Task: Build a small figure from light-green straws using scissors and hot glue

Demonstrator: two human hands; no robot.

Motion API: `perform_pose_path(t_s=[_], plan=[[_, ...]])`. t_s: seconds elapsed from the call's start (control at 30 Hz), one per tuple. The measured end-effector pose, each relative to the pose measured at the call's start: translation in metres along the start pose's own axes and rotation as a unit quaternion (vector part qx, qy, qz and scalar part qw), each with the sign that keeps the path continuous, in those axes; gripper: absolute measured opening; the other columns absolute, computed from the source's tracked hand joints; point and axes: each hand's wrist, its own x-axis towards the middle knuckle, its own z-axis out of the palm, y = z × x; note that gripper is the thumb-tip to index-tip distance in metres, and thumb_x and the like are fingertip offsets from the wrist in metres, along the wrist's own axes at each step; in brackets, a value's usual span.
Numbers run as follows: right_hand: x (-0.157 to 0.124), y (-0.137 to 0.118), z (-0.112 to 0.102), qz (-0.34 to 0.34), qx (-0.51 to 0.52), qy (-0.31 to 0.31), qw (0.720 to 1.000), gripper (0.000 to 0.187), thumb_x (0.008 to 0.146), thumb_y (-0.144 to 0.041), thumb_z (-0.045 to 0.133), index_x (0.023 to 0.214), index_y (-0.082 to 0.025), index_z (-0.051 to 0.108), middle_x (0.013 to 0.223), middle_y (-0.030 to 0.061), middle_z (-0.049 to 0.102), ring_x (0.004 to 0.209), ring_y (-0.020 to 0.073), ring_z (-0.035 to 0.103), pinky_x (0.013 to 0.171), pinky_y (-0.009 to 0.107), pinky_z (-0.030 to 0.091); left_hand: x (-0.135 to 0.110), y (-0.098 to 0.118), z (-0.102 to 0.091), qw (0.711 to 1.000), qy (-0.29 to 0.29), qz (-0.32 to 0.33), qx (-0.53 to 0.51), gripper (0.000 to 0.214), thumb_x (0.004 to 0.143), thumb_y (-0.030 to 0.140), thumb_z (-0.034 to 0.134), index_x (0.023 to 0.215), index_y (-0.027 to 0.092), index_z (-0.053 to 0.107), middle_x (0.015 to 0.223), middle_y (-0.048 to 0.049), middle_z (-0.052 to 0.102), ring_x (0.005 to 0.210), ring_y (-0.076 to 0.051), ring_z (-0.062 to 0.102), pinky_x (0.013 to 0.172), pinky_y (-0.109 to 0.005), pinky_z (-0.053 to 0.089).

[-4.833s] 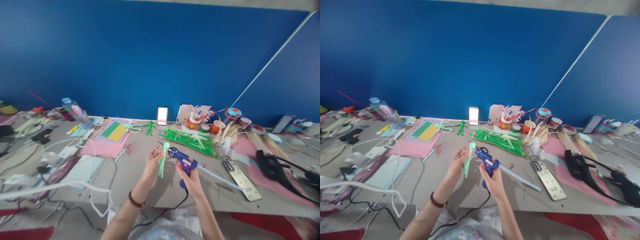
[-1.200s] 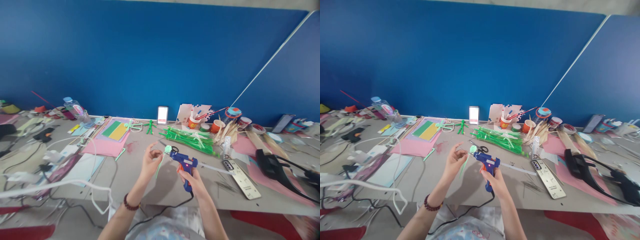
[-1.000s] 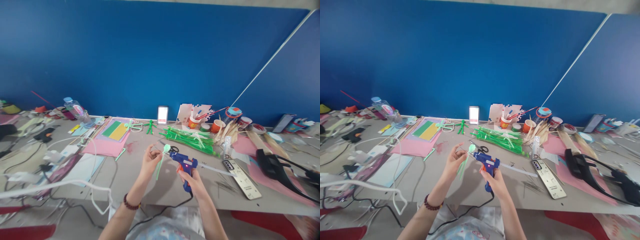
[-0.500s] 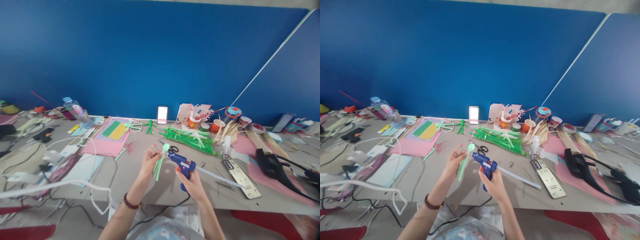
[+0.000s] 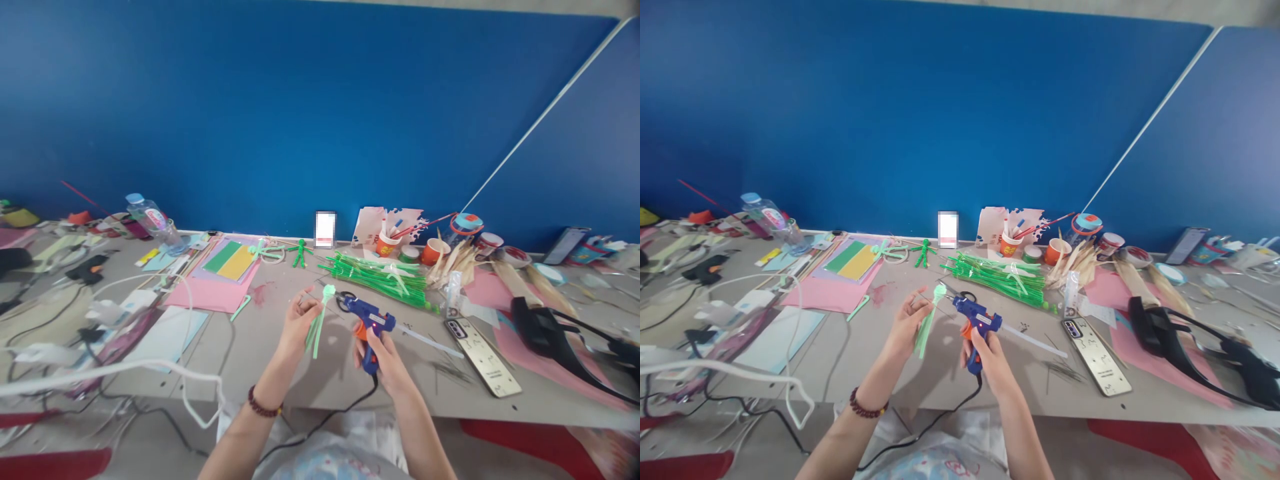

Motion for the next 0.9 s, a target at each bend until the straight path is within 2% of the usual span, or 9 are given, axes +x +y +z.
perform_pose_path(t_s=[0.1,0.23,0.47,0.67,0.9], plan=[[0.001,0.0,-0.004,0.041,0.072,-0.067,0.994,0.041,0.082,-0.055,0.05,0.103,-0.02,0.047,0.065,-0.0029,0.047,0.05,0.0127,0.055,0.029,0.017,0.036,0.001,0.0,-0.001,1.0,-0.004,0.002,0.005,0.058,0.055,0.022,0.079,0.107,0.019,0.054,0.062,0.0053,0.06,0.056,-0.007,0.052,0.053,-0.017,0.036],[0.001,-0.005,-0.009,0.065,0.09,-0.143,0.984,0.043,0.073,-0.039,0.068,0.104,-0.02,0.046,0.071,-0.0021,0.048,0.055,0.0124,0.056,0.03,0.016,0.04,0.002,-0.002,-0.003,1.0,-0.017,0.012,0.014,0.055,0.06,0.023,0.076,0.11,0.02,0.053,0.065,0.0048,0.06,0.059,-0.008,0.054,0.056,-0.018,0.037],[0.004,-0.01,-0.014,0.071,0.054,-0.158,0.983,0.045,0.071,-0.028,0.07,0.107,-0.019,0.044,0.073,-0.0017,0.048,0.064,0.0144,0.058,0.034,0.016,0.045,0.001,-0.003,-0.004,1.0,-0.013,0.004,0.019,0.055,0.06,0.023,0.077,0.109,0.02,0.053,0.066,0.0039,0.06,0.057,-0.008,0.052,0.053,-0.018,0.036],[0.003,-0.01,-0.017,0.08,0.059,-0.231,0.968,0.056,0.067,-0.024,0.072,0.113,-0.022,0.04,0.078,-0.002,0.05,0.066,0.0175,0.063,0.037,0.02,0.048,0.001,-0.002,-0.004,1.0,-0.022,0.007,0.018,0.055,0.062,0.023,0.076,0.111,0.019,0.052,0.065,0.0039,0.059,0.06,-0.008,0.054,0.055,-0.018,0.037],[0.001,-0.013,-0.017,0.116,0.046,-0.257,0.958,0.059,0.067,-0.023,0.073,0.115,-0.026,0.037,0.081,-0.0013,0.053,0.072,0.0228,0.067,0.041,0.022,0.051,0.0,0.0,-0.002,1.0,-0.016,-0.001,0.009,0.055,0.058,0.021,0.078,0.107,0.02,0.054,0.065,0.0043,0.061,0.06,-0.008,0.055,0.056,-0.017,0.039]])
